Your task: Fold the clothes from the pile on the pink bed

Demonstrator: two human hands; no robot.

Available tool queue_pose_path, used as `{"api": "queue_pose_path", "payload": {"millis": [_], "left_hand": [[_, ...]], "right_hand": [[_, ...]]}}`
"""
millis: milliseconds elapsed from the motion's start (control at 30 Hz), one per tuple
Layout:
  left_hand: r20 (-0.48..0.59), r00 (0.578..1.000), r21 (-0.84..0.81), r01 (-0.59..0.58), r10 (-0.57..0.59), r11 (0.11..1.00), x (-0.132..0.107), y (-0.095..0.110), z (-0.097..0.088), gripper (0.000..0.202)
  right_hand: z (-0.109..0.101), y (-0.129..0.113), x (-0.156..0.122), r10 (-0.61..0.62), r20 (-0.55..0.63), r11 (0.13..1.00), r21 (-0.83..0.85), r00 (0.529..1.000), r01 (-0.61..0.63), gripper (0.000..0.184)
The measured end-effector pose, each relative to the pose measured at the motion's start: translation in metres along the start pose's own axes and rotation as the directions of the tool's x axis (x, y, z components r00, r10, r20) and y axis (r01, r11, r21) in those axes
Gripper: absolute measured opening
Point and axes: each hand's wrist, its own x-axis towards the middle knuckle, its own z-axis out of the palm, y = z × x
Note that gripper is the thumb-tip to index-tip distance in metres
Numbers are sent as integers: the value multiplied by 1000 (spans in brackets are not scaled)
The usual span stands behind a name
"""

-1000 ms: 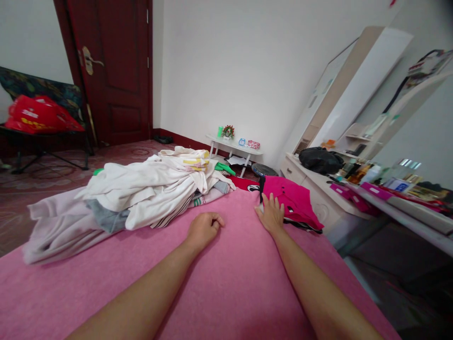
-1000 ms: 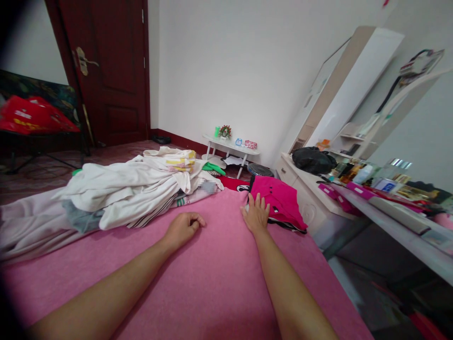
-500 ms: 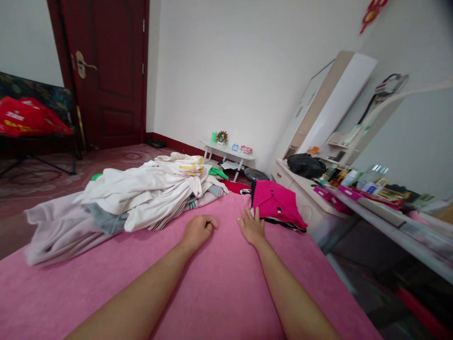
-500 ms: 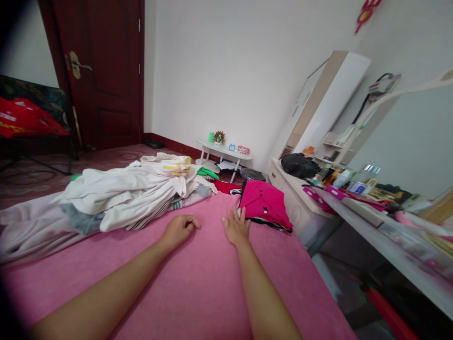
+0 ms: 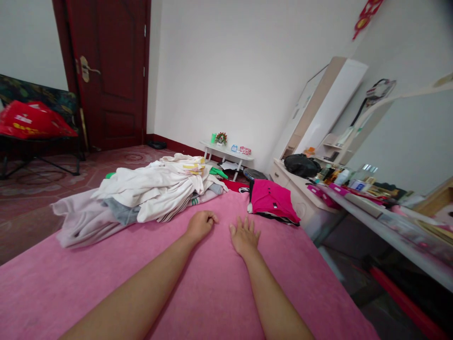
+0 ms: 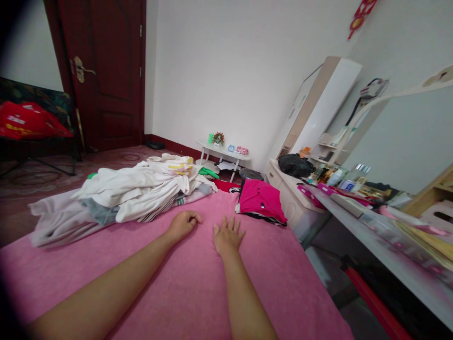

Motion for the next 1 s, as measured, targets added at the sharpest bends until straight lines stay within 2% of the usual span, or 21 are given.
{"api": "queue_pose_path", "payload": {"millis": [133, 267, 367, 467, 567, 667, 800, 900, 1000], "left_hand": [[2, 999, 23, -32, 32, 999, -2, 3, 1, 30], [-12, 999, 62, -46, 47, 997, -1, 7, -3, 31], [-154, 983, 158, -75, 100, 985, 1, 15, -24, 38], [-376, 899, 371, -77, 225, 926, 3, 24, -59, 45], [-517, 822, 527, 86, 239, 845, 3, 24, -92, 49], [-602, 779, 581, 277, 176, 765, 2, 15, -113, 53], [-641, 764, 589, 422, 80, 689, 2, 1, -128, 64], [-649, 759, 583, 454, 50, 674, 4, -1, -136, 68], [-636, 772, 572, 470, 2, 672, 5, 2, -144, 67]], "right_hand": [[2, -9, -19, -60, -30, 998, 12, 998, 61, 64], [-2, -7, -24, -151, -21, 986, 61, 988, 152, 61], [-6, -2, -22, -170, -21, 979, 113, 985, 171, 58], [-6, 1, -19, -179, -36, 973, 140, 983, 182, 55], [-4, 1, -17, -184, -49, 971, 147, 982, 189, 55], [-2, 1, -16, -182, -59, 971, 148, 981, 189, 54], [-3, 1, -16, -185, -55, 970, 153, 981, 191, 53], [-4, 1, -17, -192, -64, 968, 154, 979, 199, 52], [-2, 2, -17, -190, -66, 968, 155, 980, 198, 52]]}}
